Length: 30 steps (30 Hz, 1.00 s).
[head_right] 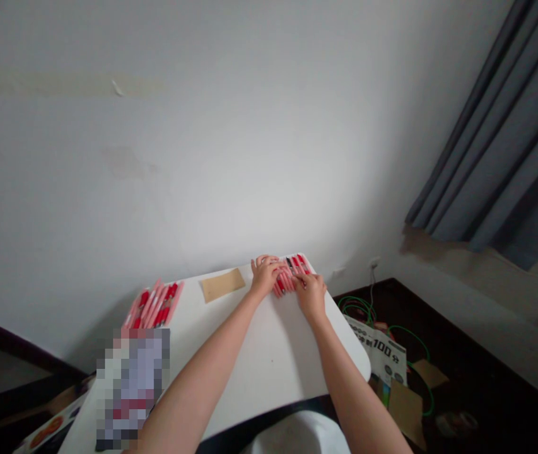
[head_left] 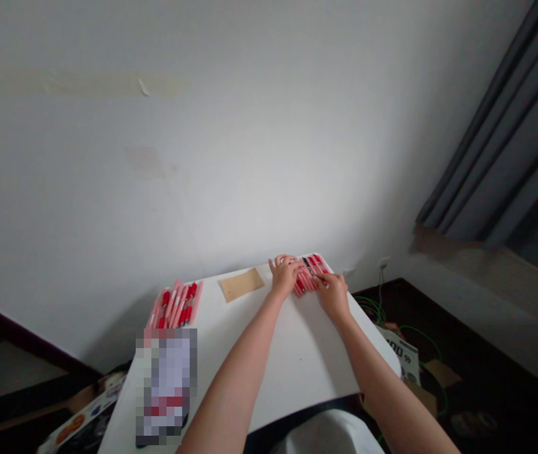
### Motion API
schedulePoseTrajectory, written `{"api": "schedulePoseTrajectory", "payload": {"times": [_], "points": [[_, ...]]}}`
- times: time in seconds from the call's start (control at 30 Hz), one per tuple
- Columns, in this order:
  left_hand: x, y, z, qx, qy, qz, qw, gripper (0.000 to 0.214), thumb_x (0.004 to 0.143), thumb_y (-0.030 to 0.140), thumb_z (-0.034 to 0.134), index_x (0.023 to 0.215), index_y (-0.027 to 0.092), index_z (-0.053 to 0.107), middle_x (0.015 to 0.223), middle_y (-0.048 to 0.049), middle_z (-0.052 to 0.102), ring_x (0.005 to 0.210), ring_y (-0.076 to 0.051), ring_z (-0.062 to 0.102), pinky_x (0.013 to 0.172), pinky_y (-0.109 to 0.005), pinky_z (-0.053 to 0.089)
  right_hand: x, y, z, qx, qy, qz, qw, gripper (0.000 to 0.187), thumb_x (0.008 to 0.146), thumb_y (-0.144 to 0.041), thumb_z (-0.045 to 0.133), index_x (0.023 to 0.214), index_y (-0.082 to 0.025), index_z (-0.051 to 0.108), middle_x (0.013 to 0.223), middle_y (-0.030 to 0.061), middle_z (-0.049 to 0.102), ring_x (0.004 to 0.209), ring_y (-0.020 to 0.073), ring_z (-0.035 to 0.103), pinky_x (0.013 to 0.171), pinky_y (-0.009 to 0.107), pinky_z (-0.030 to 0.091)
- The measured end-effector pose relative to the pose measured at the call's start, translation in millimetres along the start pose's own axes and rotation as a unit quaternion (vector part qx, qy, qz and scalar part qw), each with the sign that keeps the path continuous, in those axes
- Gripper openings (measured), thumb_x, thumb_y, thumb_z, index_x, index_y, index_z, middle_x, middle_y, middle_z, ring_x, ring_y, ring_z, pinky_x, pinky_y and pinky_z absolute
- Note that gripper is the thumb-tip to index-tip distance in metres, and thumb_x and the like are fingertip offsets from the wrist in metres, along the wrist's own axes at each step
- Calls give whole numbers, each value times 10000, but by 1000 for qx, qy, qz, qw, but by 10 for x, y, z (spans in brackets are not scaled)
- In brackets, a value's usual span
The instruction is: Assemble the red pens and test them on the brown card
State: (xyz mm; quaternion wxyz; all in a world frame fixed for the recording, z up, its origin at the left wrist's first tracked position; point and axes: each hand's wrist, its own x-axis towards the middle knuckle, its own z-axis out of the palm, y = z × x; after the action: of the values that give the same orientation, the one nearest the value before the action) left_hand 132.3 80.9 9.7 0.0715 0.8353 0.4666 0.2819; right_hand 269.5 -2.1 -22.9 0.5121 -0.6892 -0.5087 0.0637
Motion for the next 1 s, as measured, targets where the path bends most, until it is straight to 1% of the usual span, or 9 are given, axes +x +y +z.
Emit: {"api": "schedulePoseTrajectory", "payload": {"times": [0.13,0.3,0.5,0.6,0.7,0.87,1.0], "points": [[50,10,11,4,-18,7,1000,226,880,316,520,1018,405,676,1242,37,600,1262,-207,358,1131,-615,118,-16,-3,-24,10,-3,1,1000,233,797,-403,592,921,-272,740,889,85,667,973,267,497,927,436,350],[108,18,1,4,-19,1,1000,216,883,342,512,1016,397,674,1255,40,588,1275,-207,339,1139,-607,98,-71,21,-55,-4,2,-11,1000,218,796,-371,595,946,-291,731,946,78,682,997,277,458,931,464,300],[168,17,76,-10,3,5,1000,200,871,329,536,1003,385,677,1203,27,614,1244,-220,365,1124,-638,106,-111,39,-77,-83,34,5,996,258,853,-406,537,939,-254,727,962,93,693,1013,274,439,913,436,268],[203,38,125,-15,0,2,1000,216,873,317,535,1024,394,669,1202,25,611,1236,-216,374,1122,-631,126,-107,30,-76,-122,43,11,992,304,878,-419,493,931,-233,727,961,92,698,1011,265,438,902,418,247],[235,73,165,-21,-6,-18,1000,231,868,326,546,1053,407,658,1208,19,604,1227,-215,382,1115,-614,174,-92,19,-69,-153,61,22,986,315,890,-400,468,942,-231,728,961,84,699,1007,257,430,885,402,231],[243,128,240,-1,13,-89,996,302,852,392,561,1149,379,612,1243,-21,577,1210,-233,401,1093,-576,251,-46,12,-51,-189,96,40,977,298,884,-351,464,926,-231,733,921,84,701,1001,257,427,882,404,209],[200,144,298,24,7,-101,995,299,852,409,549,1138,358,618,1265,-33,566,1220,-250,395,1090,-625,227,5,14,-40,-211,117,64,968,308,881,-328,445,914,-219,732,931,92,702,1002,265,427,889,421,200]]}}
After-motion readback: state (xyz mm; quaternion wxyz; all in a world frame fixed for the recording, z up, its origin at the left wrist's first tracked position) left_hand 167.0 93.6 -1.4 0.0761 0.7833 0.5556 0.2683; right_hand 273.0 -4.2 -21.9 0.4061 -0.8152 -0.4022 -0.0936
